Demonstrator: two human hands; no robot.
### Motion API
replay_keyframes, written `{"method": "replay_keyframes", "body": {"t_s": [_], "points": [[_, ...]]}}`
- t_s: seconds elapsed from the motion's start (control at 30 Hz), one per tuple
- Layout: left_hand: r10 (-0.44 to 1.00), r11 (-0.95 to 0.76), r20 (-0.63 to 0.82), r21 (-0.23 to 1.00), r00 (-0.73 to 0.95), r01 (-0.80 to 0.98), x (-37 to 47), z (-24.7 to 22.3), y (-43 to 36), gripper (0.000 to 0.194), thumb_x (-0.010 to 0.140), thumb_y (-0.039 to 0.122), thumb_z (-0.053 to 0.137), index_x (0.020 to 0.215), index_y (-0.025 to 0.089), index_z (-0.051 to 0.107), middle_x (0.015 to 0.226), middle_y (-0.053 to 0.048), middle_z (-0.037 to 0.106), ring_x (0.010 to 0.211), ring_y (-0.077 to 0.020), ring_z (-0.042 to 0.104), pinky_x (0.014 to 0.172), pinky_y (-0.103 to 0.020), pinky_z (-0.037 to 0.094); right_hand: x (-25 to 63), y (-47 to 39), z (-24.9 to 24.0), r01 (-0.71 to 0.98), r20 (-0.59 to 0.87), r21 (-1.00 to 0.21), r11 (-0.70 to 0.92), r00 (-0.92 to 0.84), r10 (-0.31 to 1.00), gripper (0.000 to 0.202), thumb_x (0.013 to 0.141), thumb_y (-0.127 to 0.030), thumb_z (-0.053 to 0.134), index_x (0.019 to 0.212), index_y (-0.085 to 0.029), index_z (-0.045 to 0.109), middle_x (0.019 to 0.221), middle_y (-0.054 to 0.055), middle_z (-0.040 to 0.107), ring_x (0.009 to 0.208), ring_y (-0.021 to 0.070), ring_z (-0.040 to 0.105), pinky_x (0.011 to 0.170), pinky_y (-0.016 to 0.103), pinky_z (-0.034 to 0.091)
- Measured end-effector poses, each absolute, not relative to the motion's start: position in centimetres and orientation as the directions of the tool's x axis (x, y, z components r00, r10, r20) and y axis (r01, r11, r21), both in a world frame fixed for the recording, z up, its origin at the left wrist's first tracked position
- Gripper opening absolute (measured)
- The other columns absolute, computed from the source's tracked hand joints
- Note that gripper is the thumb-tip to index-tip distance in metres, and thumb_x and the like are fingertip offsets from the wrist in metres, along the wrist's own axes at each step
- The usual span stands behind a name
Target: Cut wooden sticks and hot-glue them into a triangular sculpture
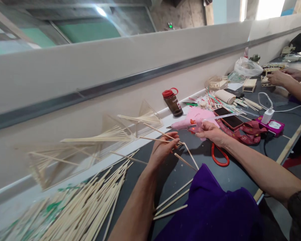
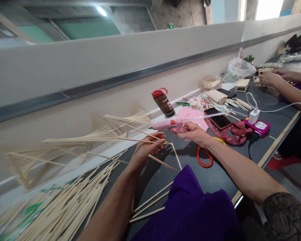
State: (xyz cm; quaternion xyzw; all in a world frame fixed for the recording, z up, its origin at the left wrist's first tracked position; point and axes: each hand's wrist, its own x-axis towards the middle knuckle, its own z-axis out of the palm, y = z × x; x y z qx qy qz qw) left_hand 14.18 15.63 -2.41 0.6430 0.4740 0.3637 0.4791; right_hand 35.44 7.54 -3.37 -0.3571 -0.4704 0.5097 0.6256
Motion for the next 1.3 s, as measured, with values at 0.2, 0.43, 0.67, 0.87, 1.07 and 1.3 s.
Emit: {"method": "replay_keyframes", "body": {"t_s": [0.2, 0.43, 0.67, 0.87, 1.07, 1.3], "points": [[0.964, -0.123, 0.056, 0.96, 0.26, 0.252, 14.1, -2.7, 15.6, 0.052, 0.05, 0.041, 0.088, 0.095, 0.018, 0.073, 0.091, -0.007, 0.072, 0.061, -0.0138, 0.059, 0.05, -0.026, 0.039, 35.8, 7.7, -3.9, -0.26, 0.207, -0.942, 0.211, 0.042, 0.977, 0.035, 0.064, -0.032, 0.079, 0.094, -0.021, 0.064, 0.063, -0.01, 0.048, 0.056, 0.0076, 0.042, 0.051, 0.021, 0.032], [0.962, -0.156, 0.093, 0.96, 0.257, 0.234, 14.0, -2.6, 15.9, 0.054, 0.052, 0.045, 0.09, 0.098, 0.019, 0.076, 0.095, -0.009, 0.074, 0.077, -0.0212, 0.065, 0.064, -0.032, 0.046, 35.7, 7.7, -3.8, -0.274, 0.153, -0.948, 0.16, 0.049, 0.987, 0.037, 0.06, -0.028, 0.079, 0.096, -0.021, 0.069, 0.08, -0.003, 0.069, 0.068, 0.0113, 0.058, 0.059, 0.023, 0.042], [0.965, -0.191, 0.149, 0.964, 0.216, 0.186, 13.7, -2.3, 16.6, 0.056, 0.05, 0.045, 0.092, 0.098, 0.018, 0.078, 0.109, -0.01, 0.075, 0.111, -0.0313, 0.065, 0.103, -0.044, 0.044, 35.6, 7.8, -3.9, -0.346, 0.049, -0.935, 0.08, 0.096, 0.994, 0.037, 0.062, -0.028, 0.083, 0.095, -0.02, 0.07, 0.093, 0.003, 0.077, 0.07, 0.0127, 0.065, 0.063, 0.025, 0.049], [0.948, -0.186, 0.19, 0.982, 0.256, -0.039, 15.0, -1.8, 16.1, 0.057, 0.049, 0.044, 0.093, 0.096, 0.018, 0.078, 0.104, -0.01, 0.077, 0.11, -0.0314, 0.066, 0.102, -0.046, 0.047, 34.4, 7.5, -3.5, -0.408, 0.024, -0.91, 0.073, 0.124, 0.992, 0.037, 0.062, -0.029, 0.085, 0.093, -0.02, 0.068, 0.097, 0.004, 0.077, 0.073, 0.0133, 0.067, 0.063, 0.024, 0.051], [0.96, -0.181, 0.211, 0.97, 0.187, -0.164, 16.0, -1.8, 16.0, 0.052, 0.048, 0.046, 0.094, 0.089, 0.018, 0.078, 0.094, -0.007, 0.078, 0.101, -0.0272, 0.068, 0.102, -0.044, 0.048, 33.0, 7.3, -3.4, -0.425, 0.029, -0.902, 0.074, 0.112, 0.993, 0.041, 0.061, -0.036, 0.088, 0.092, -0.021, 0.066, 0.096, 0.002, 0.075, 0.077, 0.0131, 0.066, 0.064, 0.023, 0.052], [0.97, -0.127, 0.146, 0.986, 0.193, -0.109, 15.7, -2.0, 15.9, 0.06, 0.046, 0.046, 0.095, 0.093, 0.015, 0.075, 0.094, -0.009, 0.076, 0.101, -0.0278, 0.069, 0.099, -0.043, 0.049, 33.4, 7.5, -1.6, -0.386, -0.017, -0.92, 0.063, 0.201, 0.979, 0.02, 0.075, -0.023, 0.08, 0.086, -0.021, 0.064, 0.087, 0.003, 0.072, 0.071, 0.0127, 0.062, 0.057, 0.023, 0.051]]}}
